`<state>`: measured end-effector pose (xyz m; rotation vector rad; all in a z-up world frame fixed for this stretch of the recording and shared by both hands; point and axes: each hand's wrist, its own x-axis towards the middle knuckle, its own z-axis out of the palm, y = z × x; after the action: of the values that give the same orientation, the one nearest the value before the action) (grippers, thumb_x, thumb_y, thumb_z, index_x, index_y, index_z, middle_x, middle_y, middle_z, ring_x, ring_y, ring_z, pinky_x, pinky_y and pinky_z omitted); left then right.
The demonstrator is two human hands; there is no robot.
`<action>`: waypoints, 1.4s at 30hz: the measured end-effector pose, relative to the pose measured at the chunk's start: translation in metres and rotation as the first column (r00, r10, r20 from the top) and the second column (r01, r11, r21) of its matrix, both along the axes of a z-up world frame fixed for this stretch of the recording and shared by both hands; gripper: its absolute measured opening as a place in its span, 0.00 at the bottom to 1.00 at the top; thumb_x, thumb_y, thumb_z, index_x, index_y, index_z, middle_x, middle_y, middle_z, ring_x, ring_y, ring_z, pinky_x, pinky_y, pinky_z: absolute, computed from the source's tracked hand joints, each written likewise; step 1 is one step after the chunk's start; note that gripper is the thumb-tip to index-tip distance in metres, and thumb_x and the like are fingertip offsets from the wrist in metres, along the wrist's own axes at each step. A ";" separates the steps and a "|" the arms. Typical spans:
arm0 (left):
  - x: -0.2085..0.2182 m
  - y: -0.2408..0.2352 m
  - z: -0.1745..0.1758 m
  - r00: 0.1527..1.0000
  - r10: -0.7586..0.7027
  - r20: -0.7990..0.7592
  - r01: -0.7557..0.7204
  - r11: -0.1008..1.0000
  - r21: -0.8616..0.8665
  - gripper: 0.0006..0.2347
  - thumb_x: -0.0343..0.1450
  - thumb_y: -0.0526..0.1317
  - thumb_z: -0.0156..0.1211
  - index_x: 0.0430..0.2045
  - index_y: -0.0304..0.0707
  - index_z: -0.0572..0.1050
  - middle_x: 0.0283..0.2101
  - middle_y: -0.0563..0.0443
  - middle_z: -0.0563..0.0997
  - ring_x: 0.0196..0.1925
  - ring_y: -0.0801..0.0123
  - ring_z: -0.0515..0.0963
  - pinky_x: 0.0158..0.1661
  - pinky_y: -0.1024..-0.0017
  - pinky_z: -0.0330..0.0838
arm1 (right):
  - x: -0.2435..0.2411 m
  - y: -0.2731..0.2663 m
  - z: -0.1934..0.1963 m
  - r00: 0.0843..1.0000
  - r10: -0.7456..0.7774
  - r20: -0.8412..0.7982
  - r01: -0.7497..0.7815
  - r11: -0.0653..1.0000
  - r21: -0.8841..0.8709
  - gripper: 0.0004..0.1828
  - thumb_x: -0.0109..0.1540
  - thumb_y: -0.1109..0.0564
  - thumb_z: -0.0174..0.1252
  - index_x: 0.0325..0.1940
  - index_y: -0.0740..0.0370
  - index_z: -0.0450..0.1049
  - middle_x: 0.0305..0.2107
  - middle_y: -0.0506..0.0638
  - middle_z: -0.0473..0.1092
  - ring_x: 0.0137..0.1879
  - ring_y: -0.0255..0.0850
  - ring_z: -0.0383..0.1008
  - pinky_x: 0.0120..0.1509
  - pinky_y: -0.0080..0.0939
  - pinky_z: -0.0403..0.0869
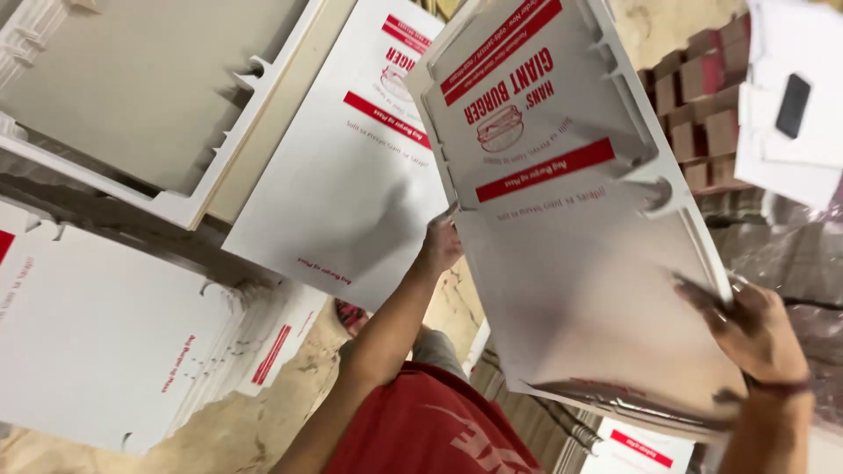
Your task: Stripping waste material from die-cut cardboard burger boxes and stacking the finished sheets.
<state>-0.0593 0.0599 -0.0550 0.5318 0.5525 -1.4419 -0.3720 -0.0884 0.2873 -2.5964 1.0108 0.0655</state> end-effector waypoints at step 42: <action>-0.115 0.147 0.035 0.383 0.790 0.479 -0.881 0.155 0.448 0.26 0.64 0.30 0.61 0.61 0.35 0.70 0.59 0.47 0.77 0.59 0.58 0.76 0.55 0.61 0.74 | 0.638 -0.084 -0.294 0.087 0.801 -0.592 -0.859 0.361 0.362 0.30 0.61 0.35 0.57 0.59 0.55 0.75 0.55 0.58 0.74 0.60 0.58 0.74 0.58 0.57 0.74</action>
<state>-0.1745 0.2068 -0.0196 0.6874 1.0554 -0.0197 0.2661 -0.1727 -0.0072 -2.8427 -0.6105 1.4428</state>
